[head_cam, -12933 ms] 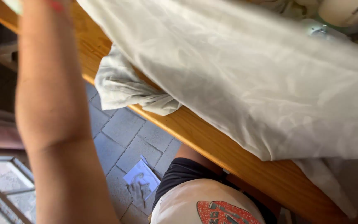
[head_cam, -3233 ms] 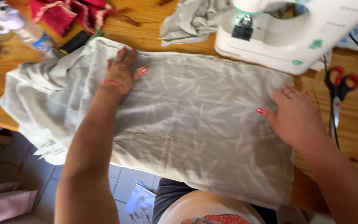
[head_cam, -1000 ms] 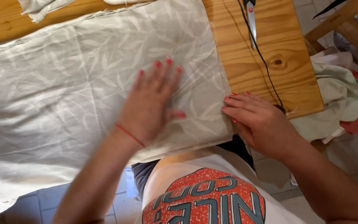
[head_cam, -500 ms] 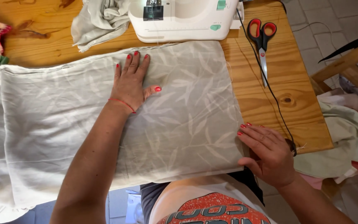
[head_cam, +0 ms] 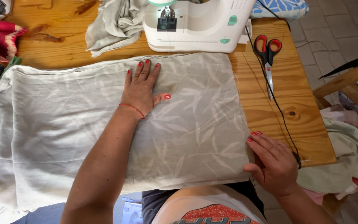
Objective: Smoothing, aligning, and folding a piece of fabric on a workbench in preparation for sewing.
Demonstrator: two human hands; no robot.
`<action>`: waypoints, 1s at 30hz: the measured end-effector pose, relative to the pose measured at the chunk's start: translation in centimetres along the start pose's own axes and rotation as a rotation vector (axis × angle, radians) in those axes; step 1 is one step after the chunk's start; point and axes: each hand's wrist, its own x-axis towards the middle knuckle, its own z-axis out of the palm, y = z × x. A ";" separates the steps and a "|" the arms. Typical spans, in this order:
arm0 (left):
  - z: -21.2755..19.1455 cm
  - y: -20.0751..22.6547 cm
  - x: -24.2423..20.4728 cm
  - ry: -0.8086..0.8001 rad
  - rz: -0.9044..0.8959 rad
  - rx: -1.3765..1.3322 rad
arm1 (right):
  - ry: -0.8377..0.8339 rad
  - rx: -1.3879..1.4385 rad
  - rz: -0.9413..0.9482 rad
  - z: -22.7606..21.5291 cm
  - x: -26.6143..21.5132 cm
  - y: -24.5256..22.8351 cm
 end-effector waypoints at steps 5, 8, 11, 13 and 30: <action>0.0 0.3 0.2 0.001 -0.003 -0.001 | -0.040 0.069 0.046 -0.5 0.2 -0.1; 0.5 1.0 1.2 0.170 0.074 0.071 | 0.021 0.275 0.151 -2.0 2.7 -0.8; 0.0 4.0 3.3 0.467 0.325 -0.037 | -0.011 0.169 0.043 -3.3 8.1 0.2; 2.1 5.6 6.9 0.508 0.305 0.067 | -0.082 0.136 0.130 -2.1 11.6 2.3; 1.4 10.0 7.8 0.710 0.297 0.249 | -0.386 0.194 0.377 8.2 20.9 11.3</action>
